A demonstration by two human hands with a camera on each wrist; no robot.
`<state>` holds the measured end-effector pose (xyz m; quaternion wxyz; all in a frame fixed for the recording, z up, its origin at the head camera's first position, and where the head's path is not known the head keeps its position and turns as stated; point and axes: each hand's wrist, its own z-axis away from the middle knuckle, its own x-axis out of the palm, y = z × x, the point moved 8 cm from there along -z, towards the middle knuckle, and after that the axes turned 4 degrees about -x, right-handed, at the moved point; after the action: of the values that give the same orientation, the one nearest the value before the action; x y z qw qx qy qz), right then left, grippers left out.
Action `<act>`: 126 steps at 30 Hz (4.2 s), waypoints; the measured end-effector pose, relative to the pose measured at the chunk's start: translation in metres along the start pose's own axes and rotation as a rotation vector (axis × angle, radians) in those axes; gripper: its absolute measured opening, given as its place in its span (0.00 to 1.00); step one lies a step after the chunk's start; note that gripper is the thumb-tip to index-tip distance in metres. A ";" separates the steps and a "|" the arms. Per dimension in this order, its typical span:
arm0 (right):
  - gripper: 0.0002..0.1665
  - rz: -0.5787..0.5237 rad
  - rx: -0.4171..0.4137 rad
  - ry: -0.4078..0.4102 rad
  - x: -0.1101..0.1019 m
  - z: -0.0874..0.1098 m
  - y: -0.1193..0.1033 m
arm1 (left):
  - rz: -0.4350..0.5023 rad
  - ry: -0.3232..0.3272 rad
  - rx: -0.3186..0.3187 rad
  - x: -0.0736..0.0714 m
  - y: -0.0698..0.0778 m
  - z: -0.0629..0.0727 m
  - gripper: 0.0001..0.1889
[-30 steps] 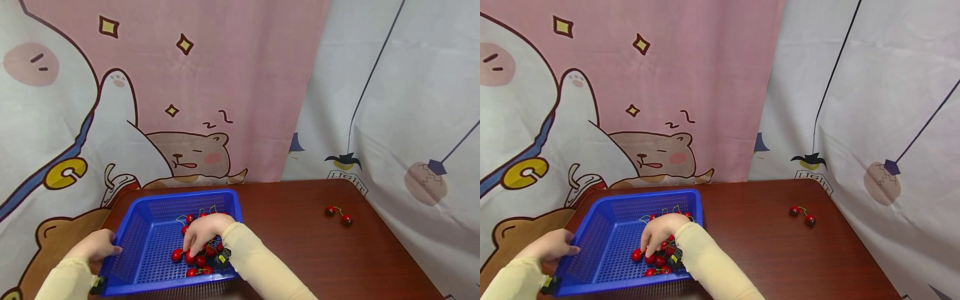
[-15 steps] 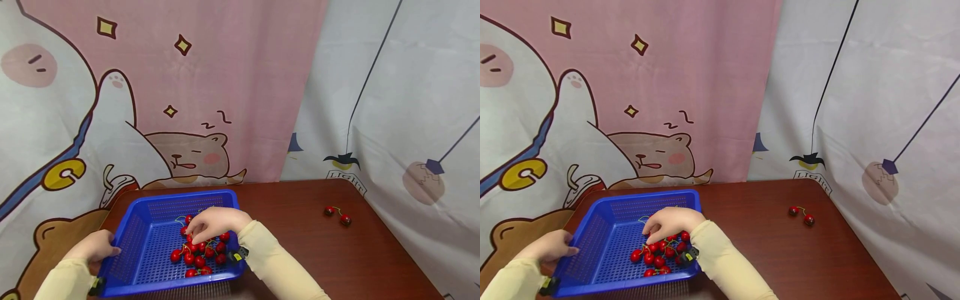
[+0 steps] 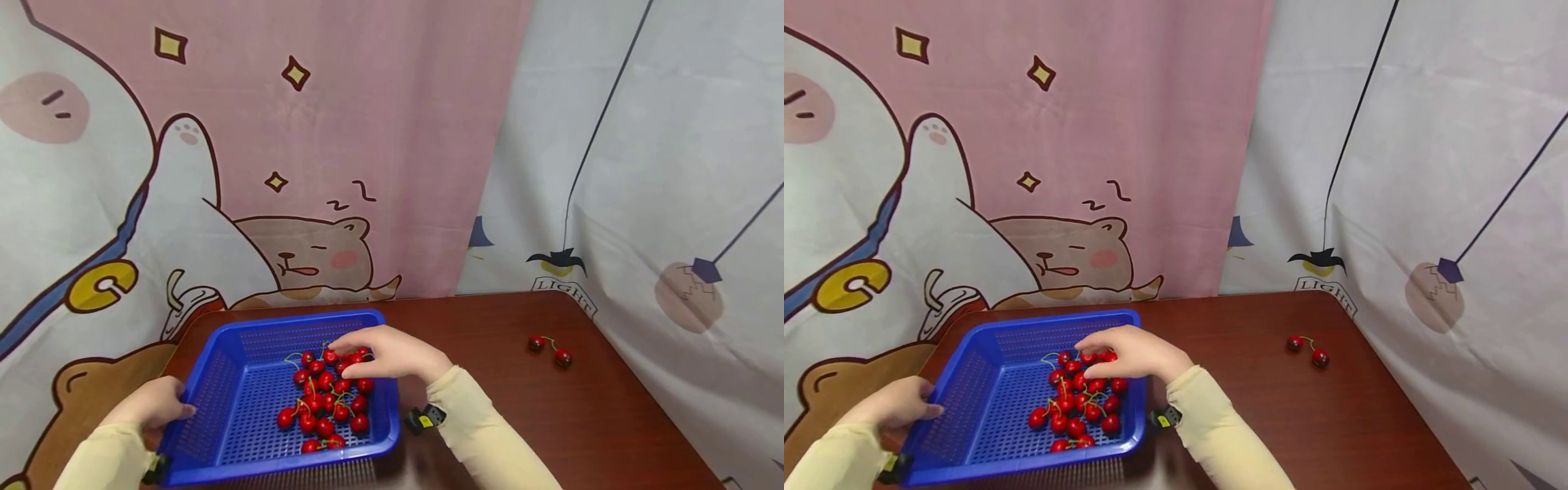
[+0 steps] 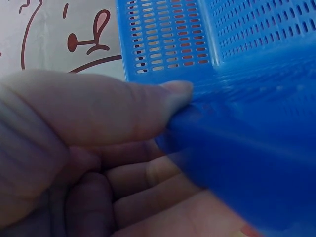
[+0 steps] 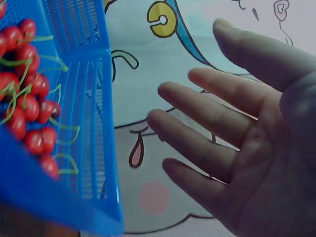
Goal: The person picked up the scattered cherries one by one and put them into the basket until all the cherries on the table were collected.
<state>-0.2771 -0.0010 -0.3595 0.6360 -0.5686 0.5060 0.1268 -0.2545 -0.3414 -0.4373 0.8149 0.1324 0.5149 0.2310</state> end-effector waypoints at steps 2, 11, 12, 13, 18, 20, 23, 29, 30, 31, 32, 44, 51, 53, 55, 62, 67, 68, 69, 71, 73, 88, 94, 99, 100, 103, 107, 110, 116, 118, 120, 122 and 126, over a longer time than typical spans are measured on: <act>0.29 0.000 0.000 0.026 -0.003 0.007 0.006 | -0.008 0.007 0.005 0.000 0.000 0.001 0.12; 0.33 -0.003 0.052 0.199 -0.022 0.051 0.039 | -0.014 0.006 0.008 -0.001 0.000 0.003 0.12; 0.34 -0.009 0.057 0.220 -0.024 0.057 0.044 | -0.021 0.011 0.010 -0.001 0.000 0.003 0.12; 0.35 -0.009 0.066 0.240 -0.025 0.064 0.048 | -0.012 0.008 0.003 -0.001 0.000 0.002 0.12; 0.38 -0.022 0.138 0.311 -0.030 0.095 0.073 | -0.041 0.025 0.018 -0.003 0.000 0.001 0.13; 0.39 -0.017 0.174 0.323 -0.030 0.107 0.084 | -0.056 0.034 0.030 -0.003 0.000 0.001 0.14; 0.41 -0.005 0.231 0.339 -0.030 0.126 0.101 | -0.071 0.046 0.039 -0.004 0.001 0.001 0.13; 0.43 0.037 0.336 0.377 -0.034 0.163 0.133 | -0.078 0.048 0.040 -0.004 0.001 0.001 0.14; 0.43 0.045 0.345 0.382 -0.035 0.169 0.137 | -0.074 0.043 0.036 -0.004 0.001 0.001 0.14; 0.43 0.048 0.353 0.386 -0.037 0.174 0.141 | -0.070 0.039 0.028 -0.004 0.001 0.001 0.15; 0.43 0.053 0.360 0.389 -0.038 0.179 0.145 | -0.069 0.036 0.025 -0.004 0.001 0.001 0.15; 0.50 0.183 0.533 0.382 -0.066 0.237 0.191 | -0.119 0.095 0.060 -0.006 0.004 0.001 0.18; 0.52 0.257 0.603 0.388 -0.095 0.262 0.214 | -0.117 0.093 0.049 -0.006 0.003 0.002 0.19; 0.51 0.271 0.631 0.391 -0.102 0.268 0.222 | -0.108 0.090 0.045 -0.006 0.003 0.002 0.19; 0.50 0.290 0.658 0.394 -0.109 0.274 0.229 | -0.108 0.096 0.050 -0.007 0.004 0.003 0.19; 0.44 0.350 0.749 0.395 -0.122 0.292 0.249 | -0.093 0.106 0.058 -0.006 0.004 0.003 0.17; 0.41 0.340 0.847 0.388 -0.120 0.305 0.262 | -0.105 0.087 0.042 -0.005 0.004 0.003 0.17; 0.41 0.333 0.867 0.385 -0.119 0.307 0.265 | -0.108 0.085 0.039 -0.005 0.004 0.003 0.16; 0.40 0.327 0.886 0.382 -0.117 0.310 0.267 | -0.112 0.084 0.036 -0.005 0.004 0.003 0.16; 0.39 0.318 0.917 0.377 -0.115 0.314 0.272 | -0.113 0.085 0.038 -0.005 0.004 0.003 0.16; 0.36 0.319 0.937 0.374 -0.112 0.317 0.276 | -0.111 0.084 0.032 -0.005 0.004 0.002 0.16; 0.22 0.339 0.985 0.342 -0.096 0.319 0.293 | -0.093 0.076 0.006 -0.005 0.001 -0.001 0.17; 0.13 0.354 0.988 0.355 -0.094 0.315 0.292 | -0.105 0.081 0.014 -0.005 0.002 0.001 0.18; 0.05 0.343 0.977 0.354 -0.091 0.314 0.292 | -0.086 0.076 0.013 -0.005 0.002 0.001 0.15; 0.07 0.339 0.976 0.354 -0.091 0.314 0.292 | -0.082 0.074 0.011 -0.005 0.002 0.001 0.15; 0.13 0.328 0.972 0.347 -0.089 0.313 0.291 | -0.092 0.078 0.015 -0.005 0.002 0.000 0.16; 0.14 0.351 0.961 0.320 -0.089 0.311 0.287 | -0.085 0.069 0.007 -0.004 0.000 -0.001 0.16; 0.13 0.347 0.959 0.296 -0.089 0.311 0.286 | -0.069 0.061 -0.007 -0.004 -0.001 -0.002 0.16; 0.09 0.336 0.903 0.325 -0.094 0.306 0.280 | -0.077 0.065 0.000 -0.004 -0.001 0.000 0.18; 0.07 0.330 0.868 0.353 -0.098 0.302 0.274 | -0.083 0.068 0.005 -0.004 0.000 0.001 0.19; 0.05 0.310 0.846 0.379 -0.102 0.296 0.268 | -0.094 0.073 0.015 -0.004 0.001 0.001 0.18; 0.04 0.290 0.827 0.397 -0.107 0.287 0.259 | -0.092 0.076 0.018 -0.005 0.001 0.001 0.18; 0.04 0.289 0.773 0.425 -0.120 0.262 0.239 | -0.081 0.070 0.011 -0.004 0.000 0.001 0.18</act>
<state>-0.3768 0.3491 -0.4484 0.6595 -0.2267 0.7092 -0.1032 -0.2551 -0.3432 -0.4342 0.8043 0.1078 0.5492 0.1996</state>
